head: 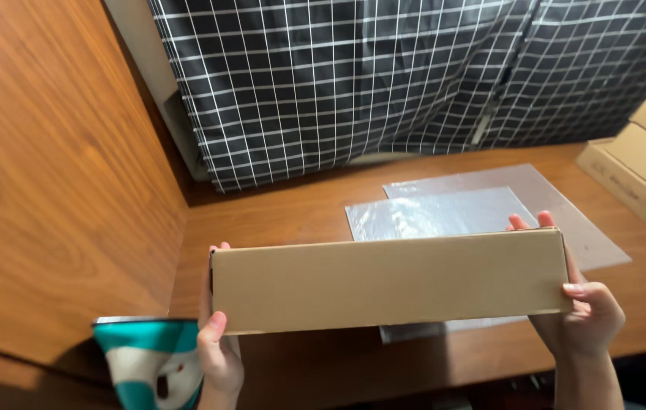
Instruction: The person irons a denim skirt on a wooden table using a teal and white iron, then folds it and places it into a clear plastic bag. The bagged skirt is placed into a cardboard box, which is then closed.
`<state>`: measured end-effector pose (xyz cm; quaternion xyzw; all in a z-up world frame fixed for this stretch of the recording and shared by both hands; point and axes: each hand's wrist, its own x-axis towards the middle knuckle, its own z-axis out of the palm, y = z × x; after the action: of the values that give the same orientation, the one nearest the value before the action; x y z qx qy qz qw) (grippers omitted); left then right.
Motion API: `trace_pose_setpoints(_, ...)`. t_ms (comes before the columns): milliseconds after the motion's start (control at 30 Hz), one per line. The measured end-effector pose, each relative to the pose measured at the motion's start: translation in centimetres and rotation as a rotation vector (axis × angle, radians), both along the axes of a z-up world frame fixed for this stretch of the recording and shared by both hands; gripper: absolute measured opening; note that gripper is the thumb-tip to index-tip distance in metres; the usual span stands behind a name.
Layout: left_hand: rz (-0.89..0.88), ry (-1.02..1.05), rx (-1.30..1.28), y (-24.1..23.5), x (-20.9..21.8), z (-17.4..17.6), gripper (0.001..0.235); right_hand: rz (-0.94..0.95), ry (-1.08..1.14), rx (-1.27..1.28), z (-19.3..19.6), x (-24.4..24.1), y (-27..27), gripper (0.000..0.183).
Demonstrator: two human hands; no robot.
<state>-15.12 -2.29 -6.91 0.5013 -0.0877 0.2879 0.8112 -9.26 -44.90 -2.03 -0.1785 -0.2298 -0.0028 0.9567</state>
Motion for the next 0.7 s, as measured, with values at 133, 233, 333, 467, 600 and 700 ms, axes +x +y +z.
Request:
trace_pose_setpoints(133, 0.018, 0.279, -0.313, 0.7, -3.6, -7.1, 0.076, 0.047, 0.069, -0.200, -3.8, -4.3, -0.8, 0.078)
trace_pose_setpoints(233, -0.023, 0.529, -0.493, 0.1, -6.5, -10.7, 0.068, -0.154, 0.471, -0.573, -3.2, -7.4, 2.4, 0.069)
trace_pose_setpoints(333, -0.112, 0.709, -0.557, -0.7, -8.8, -12.5, 0.075, -0.240, 0.898, -0.875, -9.7, -8.0, 0.4, 0.066)
trace_pose_setpoints(467, -0.192, 0.910, -0.440, -1.7, -11.0, -9.6, 0.081, -0.149, 1.035, -0.845, -17.4, -8.8, -2.6, 0.044)
trace_pose_setpoints(600, -0.083, 0.881, -0.329, -1.7, -11.1, -11.6, 0.059, -0.147, 0.945, -0.771, -20.9, -8.1, -4.8, 0.036)
trace_pose_setpoints(700, -0.043, 0.816, -0.327, -2.4, -11.8, -12.5, 0.058, -0.152, 0.891, -0.708, -21.7, -8.4, -5.3, 0.038)
